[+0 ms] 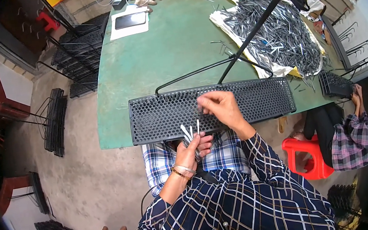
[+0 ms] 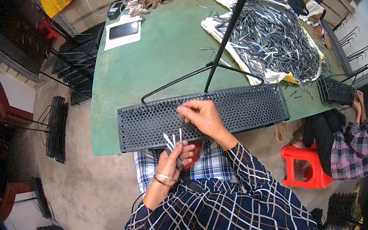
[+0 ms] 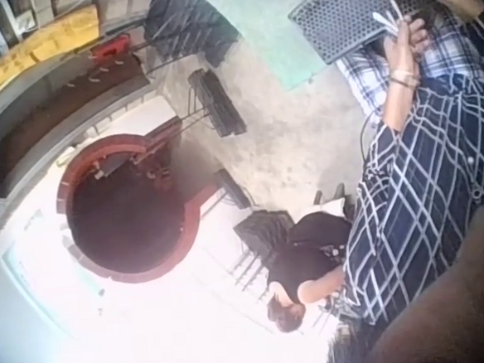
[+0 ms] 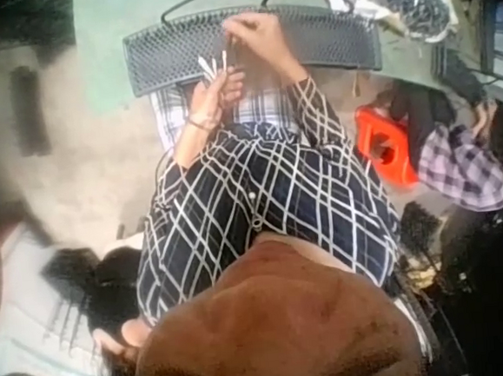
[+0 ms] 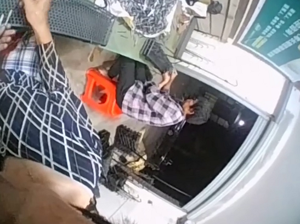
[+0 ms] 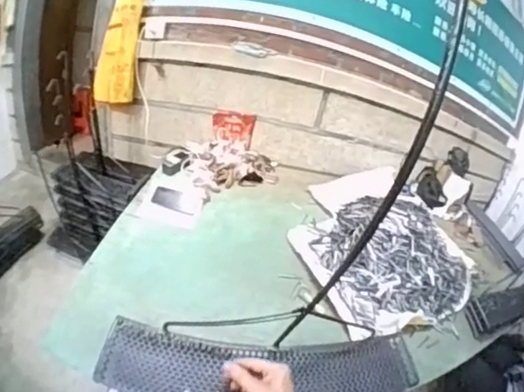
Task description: Inserting small metal clips into the slots of a perforated mesh panel.
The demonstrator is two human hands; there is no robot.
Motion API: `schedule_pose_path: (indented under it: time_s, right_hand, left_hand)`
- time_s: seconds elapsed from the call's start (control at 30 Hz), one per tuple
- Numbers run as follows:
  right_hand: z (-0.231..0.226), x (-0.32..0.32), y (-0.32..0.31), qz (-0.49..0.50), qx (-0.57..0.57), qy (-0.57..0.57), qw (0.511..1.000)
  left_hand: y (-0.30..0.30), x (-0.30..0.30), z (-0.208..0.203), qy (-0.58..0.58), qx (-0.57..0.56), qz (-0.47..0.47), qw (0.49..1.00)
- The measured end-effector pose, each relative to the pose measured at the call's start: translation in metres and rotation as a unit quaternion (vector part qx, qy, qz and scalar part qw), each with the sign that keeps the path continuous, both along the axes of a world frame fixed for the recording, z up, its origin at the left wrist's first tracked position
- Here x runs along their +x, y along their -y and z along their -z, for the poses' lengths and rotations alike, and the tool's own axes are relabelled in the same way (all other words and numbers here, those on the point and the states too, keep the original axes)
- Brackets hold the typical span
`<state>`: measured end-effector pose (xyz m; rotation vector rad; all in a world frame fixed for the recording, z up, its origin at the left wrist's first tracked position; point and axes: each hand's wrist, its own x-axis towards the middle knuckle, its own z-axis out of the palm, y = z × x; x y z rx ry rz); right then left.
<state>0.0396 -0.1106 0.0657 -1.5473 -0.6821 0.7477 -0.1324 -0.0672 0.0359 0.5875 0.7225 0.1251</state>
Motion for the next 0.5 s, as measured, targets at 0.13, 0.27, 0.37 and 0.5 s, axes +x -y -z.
schedule_pose_path:
  time_s: [0.13, 0.27, 0.37, 0.5]
  right_hand:
    - [0.007, 0.01, -0.022, 0.068, 0.053, 0.056, 0.995]
    - [0.021, 0.015, -0.034, 0.052, 0.05, 0.094, 0.993]
    - [0.02, 0.015, -0.036, 0.038, 0.018, 0.115, 0.992]
    - [0.014, 0.014, -0.036, 0.05, 0.005, 0.192, 0.98]
  left_hand:
    - [0.002, -0.002, 0.005, -0.018, -0.008, 0.017, 1.0]
    - [0.002, -0.003, 0.006, -0.017, -0.013, 0.016, 1.0]
    - [0.0, -0.004, 0.005, -0.018, -0.001, 0.029, 0.999]
    - [-0.002, -0.005, 0.005, -0.013, -0.003, 0.037, 0.999]
